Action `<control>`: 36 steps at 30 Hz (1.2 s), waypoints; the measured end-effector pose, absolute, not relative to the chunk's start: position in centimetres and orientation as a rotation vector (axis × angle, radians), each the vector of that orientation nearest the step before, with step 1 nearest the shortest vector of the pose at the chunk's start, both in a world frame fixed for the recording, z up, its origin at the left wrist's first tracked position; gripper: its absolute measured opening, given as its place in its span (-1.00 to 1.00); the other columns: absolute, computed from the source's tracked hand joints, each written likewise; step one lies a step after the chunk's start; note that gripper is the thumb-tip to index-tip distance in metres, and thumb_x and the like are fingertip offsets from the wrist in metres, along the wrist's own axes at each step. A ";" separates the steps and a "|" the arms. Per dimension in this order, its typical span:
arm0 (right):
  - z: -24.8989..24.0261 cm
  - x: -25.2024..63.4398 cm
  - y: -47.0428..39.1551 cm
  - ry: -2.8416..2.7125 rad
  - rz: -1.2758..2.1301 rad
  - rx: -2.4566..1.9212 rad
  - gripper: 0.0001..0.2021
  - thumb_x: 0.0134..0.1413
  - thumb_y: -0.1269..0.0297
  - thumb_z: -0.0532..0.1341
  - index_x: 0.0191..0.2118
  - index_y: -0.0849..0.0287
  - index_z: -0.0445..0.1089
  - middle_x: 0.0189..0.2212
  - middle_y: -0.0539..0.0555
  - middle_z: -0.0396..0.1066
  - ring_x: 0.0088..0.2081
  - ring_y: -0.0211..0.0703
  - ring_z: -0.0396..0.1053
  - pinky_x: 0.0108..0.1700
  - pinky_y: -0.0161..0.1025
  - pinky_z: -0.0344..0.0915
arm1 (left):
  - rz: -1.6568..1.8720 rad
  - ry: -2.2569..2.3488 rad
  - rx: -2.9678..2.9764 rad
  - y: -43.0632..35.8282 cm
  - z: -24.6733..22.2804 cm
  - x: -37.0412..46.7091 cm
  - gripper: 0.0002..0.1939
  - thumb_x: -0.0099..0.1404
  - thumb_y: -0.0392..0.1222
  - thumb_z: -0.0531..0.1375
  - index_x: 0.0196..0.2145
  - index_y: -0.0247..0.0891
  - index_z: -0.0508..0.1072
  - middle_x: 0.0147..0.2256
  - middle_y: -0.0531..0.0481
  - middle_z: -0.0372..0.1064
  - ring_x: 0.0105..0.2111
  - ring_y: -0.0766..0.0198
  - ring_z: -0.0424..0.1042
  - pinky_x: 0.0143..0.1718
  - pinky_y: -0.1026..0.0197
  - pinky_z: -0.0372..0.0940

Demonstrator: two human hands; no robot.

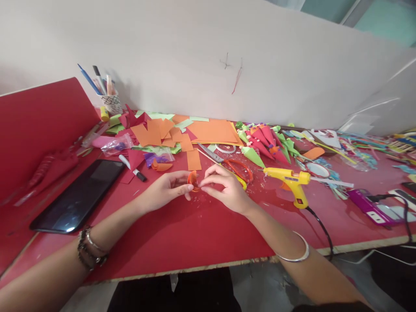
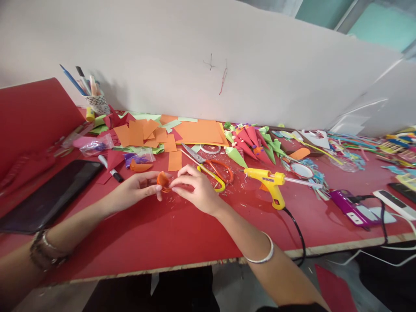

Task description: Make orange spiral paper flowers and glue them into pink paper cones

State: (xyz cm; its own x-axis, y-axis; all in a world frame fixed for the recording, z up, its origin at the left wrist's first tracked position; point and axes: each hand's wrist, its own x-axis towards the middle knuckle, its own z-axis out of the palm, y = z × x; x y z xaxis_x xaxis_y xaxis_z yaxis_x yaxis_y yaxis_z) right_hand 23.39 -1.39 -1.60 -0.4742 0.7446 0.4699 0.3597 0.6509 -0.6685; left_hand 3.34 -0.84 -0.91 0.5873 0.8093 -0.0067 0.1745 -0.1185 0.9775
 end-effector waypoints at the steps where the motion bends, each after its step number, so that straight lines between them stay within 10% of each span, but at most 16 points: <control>1: -1.6 23.4 -1.4 -2.092 0.633 -0.853 -0.92 0.03 0.36 0.14 -0.36 0.07 0.37 -0.36 0.01 0.20 -0.26 -0.23 0.25 -0.20 -0.21 0.25 | 0.662 0.835 1.637 -0.8 -0.9 3.3 -0.74 0.19 -0.13 0.09 -0.18 -0.31 0.31 -0.38 0.02 0.36 -0.46 0.36 0.36 -0.26 0.19 0.26; 36: -1.8 23.5 -0.9 -1.893 0.799 -0.863 -0.93 0.05 0.32 0.12 -0.37 0.08 0.35 -0.34 0.02 0.19 -0.26 -0.23 0.24 -0.26 -0.25 0.25 | 0.669 0.743 1.771 -0.3 -0.6 1.7 -0.64 0.21 -0.10 0.10 -0.06 -0.28 0.26 -0.33 -0.04 0.37 -0.43 0.35 0.36 -0.34 0.28 0.30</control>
State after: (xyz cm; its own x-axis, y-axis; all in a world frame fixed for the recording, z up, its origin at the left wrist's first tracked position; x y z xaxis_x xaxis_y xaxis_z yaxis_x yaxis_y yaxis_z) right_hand 23.53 -0.93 -1.84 -0.3694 0.8138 0.4485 0.2465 0.5512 -0.7971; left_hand 1.71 -0.31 -0.60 0.6504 0.7545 0.0877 0.1657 -0.2536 0.9530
